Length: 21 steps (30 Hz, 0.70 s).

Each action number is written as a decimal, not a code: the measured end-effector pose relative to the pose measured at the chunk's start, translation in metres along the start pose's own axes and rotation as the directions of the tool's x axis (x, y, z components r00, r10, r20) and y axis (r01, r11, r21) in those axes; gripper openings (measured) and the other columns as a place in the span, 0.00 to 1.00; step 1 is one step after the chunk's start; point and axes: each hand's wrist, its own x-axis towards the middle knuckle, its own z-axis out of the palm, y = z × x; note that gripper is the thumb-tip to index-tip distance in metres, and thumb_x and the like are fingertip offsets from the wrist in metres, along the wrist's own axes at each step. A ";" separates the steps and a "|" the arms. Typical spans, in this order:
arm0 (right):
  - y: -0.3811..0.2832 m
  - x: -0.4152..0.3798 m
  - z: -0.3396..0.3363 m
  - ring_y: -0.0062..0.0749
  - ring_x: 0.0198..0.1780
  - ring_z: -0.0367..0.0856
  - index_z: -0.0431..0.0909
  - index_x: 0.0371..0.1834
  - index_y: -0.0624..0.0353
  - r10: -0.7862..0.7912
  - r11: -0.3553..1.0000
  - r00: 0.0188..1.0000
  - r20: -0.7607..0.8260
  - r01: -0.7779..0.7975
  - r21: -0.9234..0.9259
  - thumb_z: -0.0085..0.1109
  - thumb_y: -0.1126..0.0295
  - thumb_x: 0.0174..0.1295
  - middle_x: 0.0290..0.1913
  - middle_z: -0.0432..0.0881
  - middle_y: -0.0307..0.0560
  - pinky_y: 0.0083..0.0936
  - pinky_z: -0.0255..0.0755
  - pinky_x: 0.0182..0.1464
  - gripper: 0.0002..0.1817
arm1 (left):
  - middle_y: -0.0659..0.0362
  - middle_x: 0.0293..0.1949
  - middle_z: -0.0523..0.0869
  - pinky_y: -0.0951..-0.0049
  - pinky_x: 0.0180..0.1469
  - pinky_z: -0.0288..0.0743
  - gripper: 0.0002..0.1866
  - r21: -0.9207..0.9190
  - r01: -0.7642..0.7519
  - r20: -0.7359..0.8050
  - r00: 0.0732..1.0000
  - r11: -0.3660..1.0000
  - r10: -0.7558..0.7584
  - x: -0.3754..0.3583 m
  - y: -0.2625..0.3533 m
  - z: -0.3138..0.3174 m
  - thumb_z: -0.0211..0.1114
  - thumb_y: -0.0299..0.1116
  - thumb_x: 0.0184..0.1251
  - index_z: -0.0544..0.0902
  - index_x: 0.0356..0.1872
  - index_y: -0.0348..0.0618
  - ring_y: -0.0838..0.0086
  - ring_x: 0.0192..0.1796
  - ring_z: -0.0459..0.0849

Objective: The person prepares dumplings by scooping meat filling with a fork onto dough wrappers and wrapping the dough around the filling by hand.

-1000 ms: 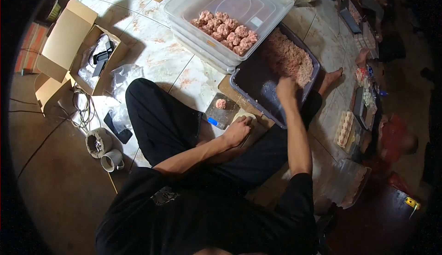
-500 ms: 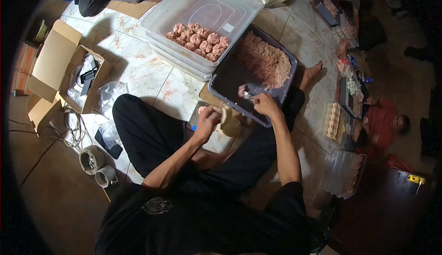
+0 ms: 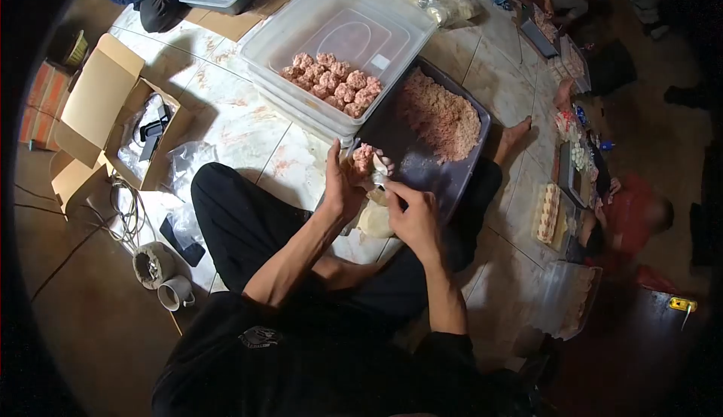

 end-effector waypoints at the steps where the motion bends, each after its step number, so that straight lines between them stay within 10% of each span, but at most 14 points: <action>1: 0.000 -0.006 0.002 0.62 0.43 0.88 0.88 0.54 0.62 0.034 0.998 0.999 0.041 -0.032 -0.046 0.62 0.71 0.68 0.41 0.89 0.63 0.48 0.81 0.47 0.14 | 0.51 0.49 0.90 0.57 0.66 0.77 0.42 -0.029 0.009 0.016 1.000 1.000 -0.009 -0.002 -0.003 -0.007 0.46 0.73 0.76 0.84 0.53 0.38 0.59 0.53 0.88; 5: -0.020 -0.028 -0.012 0.61 0.42 0.88 0.88 0.53 0.60 0.092 0.932 0.992 0.083 -0.056 -0.358 0.64 0.73 0.67 0.41 0.89 0.63 0.46 0.80 0.45 0.13 | 0.47 0.47 0.89 0.51 0.65 0.77 0.43 -0.074 -0.014 -0.067 0.998 0.997 0.009 -0.017 0.003 -0.009 0.43 0.73 0.76 0.82 0.52 0.35 0.54 0.53 0.88; 7: -0.042 -0.027 -0.020 0.61 0.43 0.88 0.88 0.52 0.60 0.070 0.962 0.998 0.002 -0.067 -0.266 0.63 0.73 0.68 0.42 0.89 0.62 0.46 0.80 0.46 0.12 | 0.46 0.47 0.89 0.49 0.63 0.77 0.44 -0.054 -0.030 -0.184 0.983 0.998 0.020 -0.015 0.003 -0.008 0.42 0.72 0.76 0.82 0.51 0.34 0.54 0.50 0.88; 10: -0.022 -0.026 0.010 0.60 0.43 0.88 0.86 0.55 0.62 -0.025 0.982 0.998 0.055 0.035 -0.185 0.59 0.72 0.70 0.41 0.89 0.64 0.49 0.81 0.45 0.14 | 0.46 0.43 0.90 0.56 0.59 0.80 0.46 -0.024 0.027 0.051 0.998 0.999 -0.026 -0.029 0.010 0.008 0.40 0.72 0.77 0.84 0.49 0.30 0.56 0.48 0.88; 15: -0.029 -0.020 0.009 0.63 0.42 0.88 0.87 0.51 0.61 -0.102 0.994 0.993 -0.055 0.100 -0.036 0.60 0.70 0.69 0.39 0.89 0.64 0.48 0.81 0.46 0.12 | 0.53 0.35 0.90 0.64 0.46 0.79 0.45 0.188 0.027 -0.228 0.973 0.982 0.017 -0.034 0.024 0.008 0.42 0.75 0.74 0.88 0.41 0.37 0.64 0.38 0.88; 18: -0.017 -0.015 -0.002 0.64 0.40 0.88 0.87 0.50 0.59 0.099 0.989 0.985 0.141 -0.081 -0.123 0.61 0.69 0.69 0.36 0.88 0.63 0.48 0.82 0.45 0.11 | 0.58 0.32 0.89 0.65 0.35 0.74 0.39 0.075 -0.037 -0.280 0.958 0.996 0.057 -0.021 0.015 -0.036 0.46 0.69 0.75 0.88 0.40 0.40 0.69 0.27 0.82; 21: 0.011 0.012 -0.035 0.63 0.45 0.88 0.87 0.49 0.62 0.347 0.771 0.932 -0.103 -0.346 -0.534 0.57 0.70 0.70 0.40 0.88 0.65 0.51 0.82 0.50 0.12 | 0.56 0.33 0.89 0.61 0.48 0.82 0.32 0.089 -0.218 -0.306 0.922 0.972 0.236 -0.018 0.039 -0.037 0.50 0.62 0.76 0.86 0.41 0.40 0.66 0.34 0.86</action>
